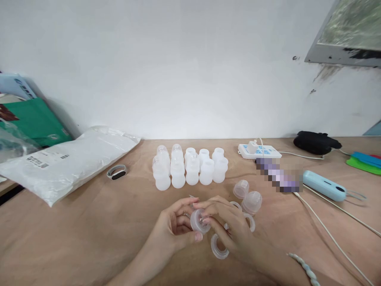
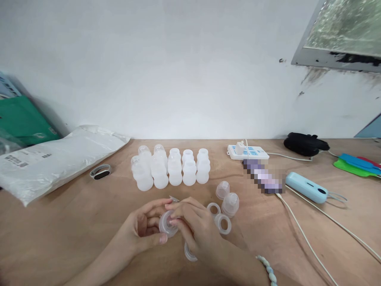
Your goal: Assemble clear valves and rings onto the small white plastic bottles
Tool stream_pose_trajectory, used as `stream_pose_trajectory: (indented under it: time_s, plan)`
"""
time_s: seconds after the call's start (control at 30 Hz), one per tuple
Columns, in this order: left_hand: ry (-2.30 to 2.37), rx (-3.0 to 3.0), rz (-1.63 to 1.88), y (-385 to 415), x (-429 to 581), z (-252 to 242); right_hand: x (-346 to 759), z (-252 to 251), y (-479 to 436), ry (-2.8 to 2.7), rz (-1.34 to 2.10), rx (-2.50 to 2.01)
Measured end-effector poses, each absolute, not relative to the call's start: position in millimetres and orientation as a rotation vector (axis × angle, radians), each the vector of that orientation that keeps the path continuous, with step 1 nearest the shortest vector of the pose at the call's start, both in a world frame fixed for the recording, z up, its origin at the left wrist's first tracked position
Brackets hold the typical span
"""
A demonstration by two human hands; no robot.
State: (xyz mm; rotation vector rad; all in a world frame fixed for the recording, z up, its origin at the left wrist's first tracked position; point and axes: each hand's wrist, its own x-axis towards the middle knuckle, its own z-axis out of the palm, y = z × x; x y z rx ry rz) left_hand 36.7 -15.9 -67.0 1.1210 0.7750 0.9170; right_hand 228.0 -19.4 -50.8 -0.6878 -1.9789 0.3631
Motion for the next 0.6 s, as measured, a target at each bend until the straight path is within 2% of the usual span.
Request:
stream_pose_trajectory:
  time_s: [0.17, 0.43, 0.6]
  plan:
    - [0.738, 1.119, 0.951, -23.3, 46.8, -71.9, 224.1, -58.3, -21.3, -1.956, 0.333, -0.687]
    - [0.645, 1.061, 0.960, -32.3, 50.6, -71.9, 227.9, -42.4, -32.9, -2.004, 0.368, -0.786]
    - [0.671, 1.151, 1.080, -32.0, 50.7, -80.4, 231.4, -38.8, -37.6, -2.006, 0.395, -0.849]
